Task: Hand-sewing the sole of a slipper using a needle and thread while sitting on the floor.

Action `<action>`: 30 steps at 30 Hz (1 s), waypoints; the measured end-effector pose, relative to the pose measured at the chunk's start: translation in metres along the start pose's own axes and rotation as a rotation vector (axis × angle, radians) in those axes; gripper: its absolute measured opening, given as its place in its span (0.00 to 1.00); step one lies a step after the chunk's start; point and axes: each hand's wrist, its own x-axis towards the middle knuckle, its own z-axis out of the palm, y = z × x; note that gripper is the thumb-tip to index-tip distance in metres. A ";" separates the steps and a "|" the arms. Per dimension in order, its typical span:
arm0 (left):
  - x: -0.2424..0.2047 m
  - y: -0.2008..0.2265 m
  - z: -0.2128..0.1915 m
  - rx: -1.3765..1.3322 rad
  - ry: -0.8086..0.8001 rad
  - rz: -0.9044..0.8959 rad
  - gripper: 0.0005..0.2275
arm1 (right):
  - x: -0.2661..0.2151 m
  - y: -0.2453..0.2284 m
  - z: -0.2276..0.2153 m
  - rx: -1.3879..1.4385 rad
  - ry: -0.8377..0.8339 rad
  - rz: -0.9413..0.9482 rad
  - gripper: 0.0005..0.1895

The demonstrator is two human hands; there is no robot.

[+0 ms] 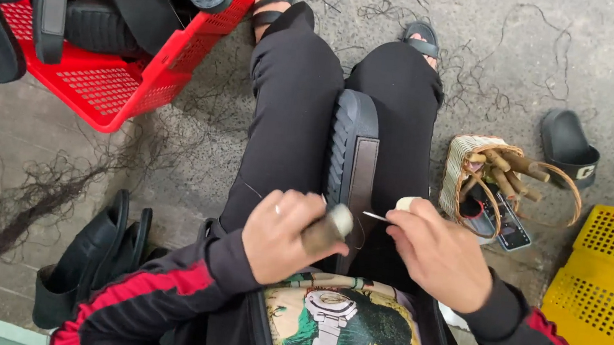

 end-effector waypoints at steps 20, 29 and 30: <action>-0.016 0.004 0.016 0.242 -0.292 -0.240 0.25 | -0.006 0.047 -0.045 -0.174 0.159 0.193 0.20; 0.053 -0.030 -0.042 -1.247 -0.073 -0.343 0.15 | 0.004 -0.006 -0.003 0.747 -0.004 0.125 0.08; 0.065 -0.033 -0.036 -1.250 -0.074 -0.344 0.15 | 0.008 -0.007 -0.004 0.746 -0.005 0.128 0.08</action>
